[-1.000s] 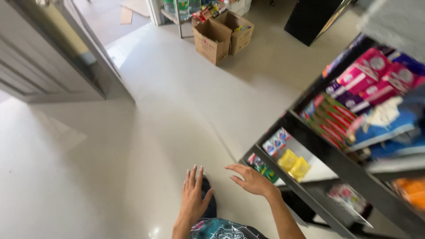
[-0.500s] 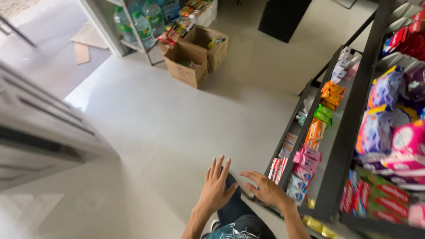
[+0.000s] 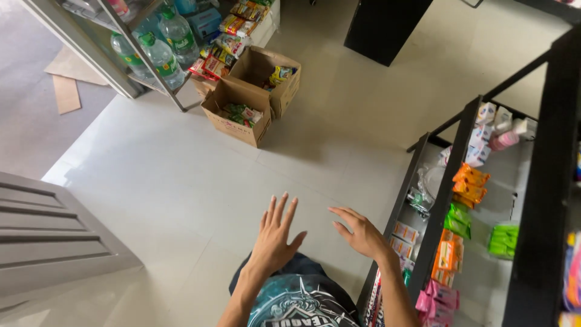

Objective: Restocking powdered milk and coffee packets onto grocery store shelves from cardboard boxes.

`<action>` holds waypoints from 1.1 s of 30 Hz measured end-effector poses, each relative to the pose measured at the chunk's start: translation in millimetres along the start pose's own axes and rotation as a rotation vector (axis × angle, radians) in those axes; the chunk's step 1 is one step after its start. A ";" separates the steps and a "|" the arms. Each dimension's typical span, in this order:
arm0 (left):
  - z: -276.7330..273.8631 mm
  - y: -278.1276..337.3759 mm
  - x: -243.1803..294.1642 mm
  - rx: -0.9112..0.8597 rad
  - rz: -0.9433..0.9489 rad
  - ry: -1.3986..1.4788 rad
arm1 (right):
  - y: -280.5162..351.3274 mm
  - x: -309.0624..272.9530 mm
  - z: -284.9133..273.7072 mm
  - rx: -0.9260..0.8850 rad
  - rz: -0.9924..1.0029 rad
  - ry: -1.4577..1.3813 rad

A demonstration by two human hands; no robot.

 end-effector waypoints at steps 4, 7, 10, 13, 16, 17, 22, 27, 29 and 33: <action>-17.7 -55.6 -51.9 0.027 -0.057 0.026 | -80.9 -9.4 -21.0 -0.026 -0.012 0.003; -36.0 -100.4 -95.3 0.062 -0.085 0.072 | -146.2 -1.6 -20.1 -0.054 0.052 0.011; -56.0 -157.7 -134.4 0.119 -0.126 0.131 | -214.4 21.0 -19.0 -0.113 0.091 0.062; -80.7 -223.5 -175.9 0.155 -0.169 0.173 | -283.1 27.7 -27.7 -0.213 0.123 0.114; -102.1 -292.2 -207.1 0.142 -0.156 0.203 | -346.3 28.2 -47.5 -0.258 0.126 0.131; -108.2 -318.3 -213.4 0.112 -0.121 0.184 | -369.0 27.2 -58.6 -0.229 0.092 0.132; -136.8 -428.3 -240.6 -0.013 -0.065 0.145 | -470.2 25.9 -91.5 -0.188 0.066 0.135; -136.0 -515.8 -279.5 0.019 -0.116 0.196 | -584.3 54.3 -97.2 -0.324 0.019 0.156; -125.5 -547.0 -306.4 0.083 -0.173 0.233 | -643.0 72.4 -95.5 -0.398 -0.012 0.166; -91.4 -584.5 -354.4 0.240 -0.386 0.348 | -743.7 119.0 -79.9 -0.603 -0.111 0.189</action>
Point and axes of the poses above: each hand's wrist, its own y-axis away from the middle knuckle, its own z-axis out of the palm, x = y × z, the point moved 5 cm from there along -y, towards the middle knuckle, and after that the axes turned 9 degrees about y, right-handed, at the moved point
